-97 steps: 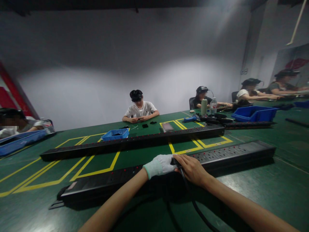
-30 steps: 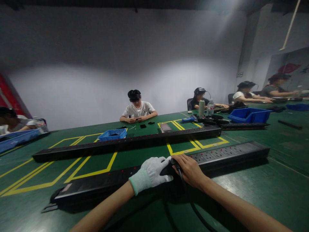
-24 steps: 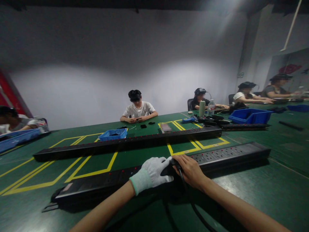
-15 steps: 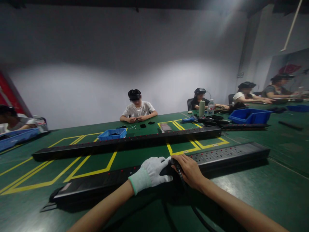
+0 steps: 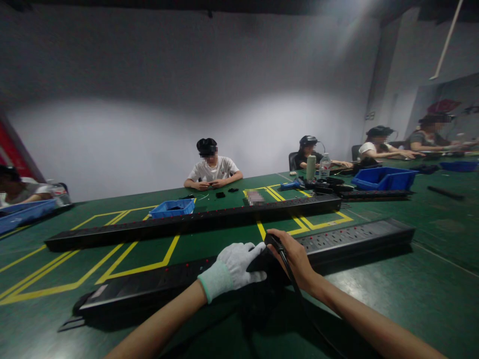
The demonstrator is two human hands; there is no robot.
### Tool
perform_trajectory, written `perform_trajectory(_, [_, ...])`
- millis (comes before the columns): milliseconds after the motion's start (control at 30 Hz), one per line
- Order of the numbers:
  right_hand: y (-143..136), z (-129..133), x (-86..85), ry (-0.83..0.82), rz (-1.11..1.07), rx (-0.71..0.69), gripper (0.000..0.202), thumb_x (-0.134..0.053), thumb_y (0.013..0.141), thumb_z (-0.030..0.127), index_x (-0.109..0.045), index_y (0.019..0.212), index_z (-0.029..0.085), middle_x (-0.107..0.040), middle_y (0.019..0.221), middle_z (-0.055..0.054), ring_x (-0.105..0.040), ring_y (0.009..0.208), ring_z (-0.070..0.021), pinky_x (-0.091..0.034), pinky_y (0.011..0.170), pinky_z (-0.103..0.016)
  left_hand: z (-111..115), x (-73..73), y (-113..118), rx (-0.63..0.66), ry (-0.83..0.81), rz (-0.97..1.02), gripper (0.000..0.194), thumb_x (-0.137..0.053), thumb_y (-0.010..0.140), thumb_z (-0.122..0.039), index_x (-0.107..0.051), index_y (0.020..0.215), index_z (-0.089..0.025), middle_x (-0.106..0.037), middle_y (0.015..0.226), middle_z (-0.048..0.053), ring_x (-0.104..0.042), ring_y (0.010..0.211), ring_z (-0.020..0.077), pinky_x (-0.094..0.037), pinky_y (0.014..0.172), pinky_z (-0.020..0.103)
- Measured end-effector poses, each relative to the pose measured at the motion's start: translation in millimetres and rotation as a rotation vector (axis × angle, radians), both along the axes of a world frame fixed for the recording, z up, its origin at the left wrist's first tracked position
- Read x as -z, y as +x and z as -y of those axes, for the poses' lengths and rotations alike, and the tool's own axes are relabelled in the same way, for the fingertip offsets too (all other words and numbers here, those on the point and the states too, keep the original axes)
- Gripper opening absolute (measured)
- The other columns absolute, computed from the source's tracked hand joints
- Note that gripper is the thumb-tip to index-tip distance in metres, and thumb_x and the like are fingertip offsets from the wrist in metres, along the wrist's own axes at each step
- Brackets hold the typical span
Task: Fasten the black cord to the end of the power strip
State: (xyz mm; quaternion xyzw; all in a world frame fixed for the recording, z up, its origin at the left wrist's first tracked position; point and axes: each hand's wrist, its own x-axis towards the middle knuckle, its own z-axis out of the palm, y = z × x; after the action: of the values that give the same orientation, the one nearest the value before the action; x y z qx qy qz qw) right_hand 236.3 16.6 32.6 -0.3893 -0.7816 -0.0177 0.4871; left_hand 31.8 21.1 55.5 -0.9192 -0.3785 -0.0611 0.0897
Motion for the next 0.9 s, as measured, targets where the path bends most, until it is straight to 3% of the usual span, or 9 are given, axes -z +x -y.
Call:
perform_trajectory(167, [0,2,5.7,-0.002,0.108,-0.057,0.025,-0.049,0.093,0.026,-0.052,0.117,0.023,-0.066,0.108,-0.008,-0.063,0.099,-0.0225,-0.052,0.087,-0.039,4,5.7,-5,-0.016,0.022,0.036,0.072,-0.039,0.085,-0.068,-0.035,0.139,-0.02,-0.056,0.12,0.012,-0.056,0.102,0.0307,-0.044,0.088,0.042])
perform_trajectory(533, [-1,0,7.6,-0.069,0.081,-0.036,0.024,-0.05,0.093,0.029,-0.052,0.116,0.023,-0.066,0.107,-0.007,-0.063,0.097,-0.0223,-0.052,0.086,-0.038,6,2.6,-46,-0.031,-0.128,0.092,0.069,-0.041,0.087,-0.064,-0.026,0.145,-0.03,-0.052,0.129,0.008,-0.054,0.109,0.0275,-0.041,0.094,0.041])
perform_trajectory(900, [-9,-5,8.6,-0.071,0.088,-0.022,0.023,-0.052,0.092,0.031,-0.053,0.114,0.025,-0.066,0.105,-0.006,-0.064,0.096,-0.0221,-0.053,0.084,-0.037,7,2.8,-48,-0.054,-0.13,0.111,0.073,-0.041,0.085,-0.066,-0.026,0.146,-0.027,-0.054,0.127,0.01,-0.056,0.106,0.0283,-0.042,0.092,0.041])
